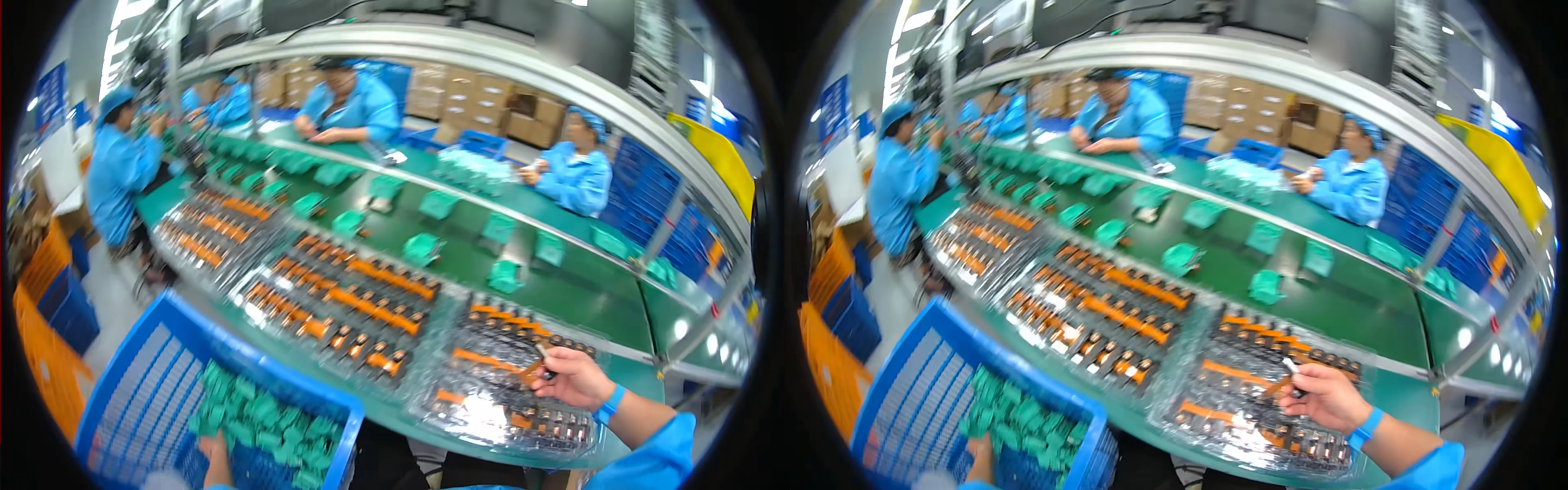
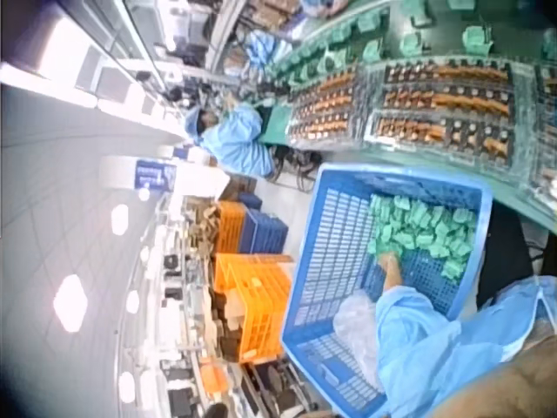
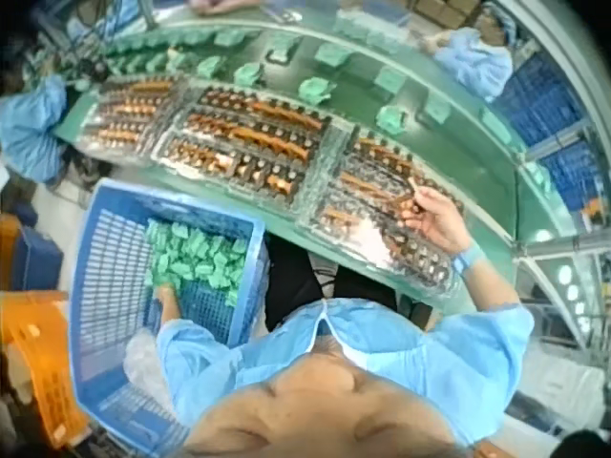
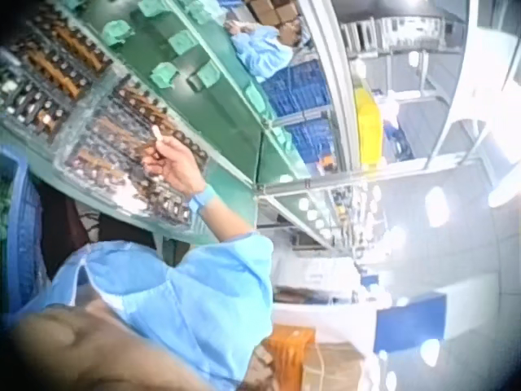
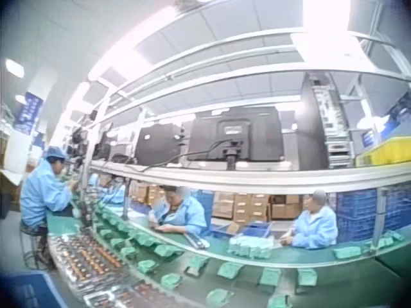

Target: Assembling small electronic components into green plastic housings on an assembly line.

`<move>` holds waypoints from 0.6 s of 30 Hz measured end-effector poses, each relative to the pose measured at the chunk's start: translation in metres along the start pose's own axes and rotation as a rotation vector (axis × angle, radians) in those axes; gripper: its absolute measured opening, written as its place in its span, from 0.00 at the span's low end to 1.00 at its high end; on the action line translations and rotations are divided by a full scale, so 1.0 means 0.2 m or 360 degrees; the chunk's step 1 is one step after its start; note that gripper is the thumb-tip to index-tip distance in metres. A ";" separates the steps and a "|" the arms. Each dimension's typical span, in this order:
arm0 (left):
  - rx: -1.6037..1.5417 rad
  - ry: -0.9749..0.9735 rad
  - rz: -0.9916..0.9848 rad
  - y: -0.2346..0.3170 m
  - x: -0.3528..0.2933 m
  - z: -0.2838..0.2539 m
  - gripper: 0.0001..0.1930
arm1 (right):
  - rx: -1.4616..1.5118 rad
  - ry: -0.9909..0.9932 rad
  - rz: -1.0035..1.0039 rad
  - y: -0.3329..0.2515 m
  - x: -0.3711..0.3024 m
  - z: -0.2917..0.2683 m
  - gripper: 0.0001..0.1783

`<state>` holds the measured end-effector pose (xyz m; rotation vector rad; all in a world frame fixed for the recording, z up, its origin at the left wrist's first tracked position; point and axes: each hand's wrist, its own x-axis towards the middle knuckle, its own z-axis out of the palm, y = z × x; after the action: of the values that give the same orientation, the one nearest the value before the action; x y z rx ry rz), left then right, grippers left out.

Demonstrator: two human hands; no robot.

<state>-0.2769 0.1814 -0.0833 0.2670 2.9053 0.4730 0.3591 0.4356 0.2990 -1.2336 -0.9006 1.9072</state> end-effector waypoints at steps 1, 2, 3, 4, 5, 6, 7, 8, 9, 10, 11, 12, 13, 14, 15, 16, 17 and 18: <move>-0.0081 0.0059 0.0069 0.08 -0.01 0.04 0.20 | 0.0006 0.0011 -0.0029 0.00 -0.02 -0.02 0.07; -0.0178 -0.0061 -0.0085 0.07 0.08 0.09 0.20 | 0.0051 0.0037 -0.0098 0.01 -0.04 -0.04 0.07; -0.0189 -0.0051 -0.0036 0.09 0.12 0.11 0.20 | 0.0052 0.0025 -0.0055 0.02 -0.03 -0.05 0.07; -0.0222 -0.0045 0.0001 0.11 0.14 0.14 0.21 | 0.0051 0.0008 -0.0004 0.03 -0.02 -0.07 0.07; -0.0250 -0.0038 0.0030 0.10 0.15 0.17 0.23 | 0.0063 -0.0046 0.0000 0.04 0.00 -0.08 0.08; -0.0281 -0.0033 0.0058 0.09 0.17 0.17 0.24 | 0.0087 -0.0041 -0.0025 0.05 0.00 -0.08 0.08; -0.0307 -0.0027 0.0080 0.07 0.18 0.18 0.25 | 0.0077 -0.0049 -0.0010 0.06 0.00 -0.08 0.08; -0.0329 -0.0020 0.0094 0.03 0.18 0.18 0.26 | 0.0066 -0.0060 0.0012 0.06 0.01 -0.08 0.08; -0.0353 -0.0014 0.0109 0.00 0.18 0.17 0.28 | 0.0078 -0.0082 0.0005 0.06 0.02 -0.08 0.09; -0.0373 -0.0006 0.0117 -0.04 0.17 0.15 0.29 | 0.0096 -0.0089 0.0001 0.06 0.02 -0.07 0.09; -0.0390 0.0003 0.0119 -0.09 0.16 0.12 0.31 | 0.0077 -0.0117 0.0006 0.06 0.03 -0.08 0.09; -0.0412 0.0012 0.0117 -0.15 0.14 0.09 0.32 | 0.0053 -0.0149 0.0010 0.05 0.04 -0.08 0.09; -0.0431 0.0025 0.0110 -0.21 0.10 0.06 0.33 | 0.0070 -0.0172 0.0019 0.05 0.04 -0.08 0.09; -0.0448 0.0040 0.0098 -0.28 0.06 0.02 0.35 | 0.0080 -0.0194 0.0028 0.05 0.05 -0.09 0.09; -0.0471 0.0018 0.0122 -0.18 -0.03 -0.05 0.36 | 0.0097 -0.0206 0.0010 0.07 0.05 -0.11 0.09; -0.0466 0.0004 0.0147 -0.04 -0.20 -0.16 0.36 | 0.0115 -0.0217 -0.0006 0.09 0.06 -0.13 0.10; -0.0520 0.0144 0.0180 0.08 -0.32 -0.25 0.35 | 0.0129 -0.0190 -0.0013 0.10 0.06 -0.15 0.10; -0.0569 0.0315 0.0196 0.14 -0.41 -0.39 0.33 | 0.0157 -0.0240 -0.0023 0.10 0.06 -0.16 0.10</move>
<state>-0.2105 0.1686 0.0103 0.3628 2.9258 1.0797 0.3823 0.4403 0.2664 -1.0339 -0.8782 2.0290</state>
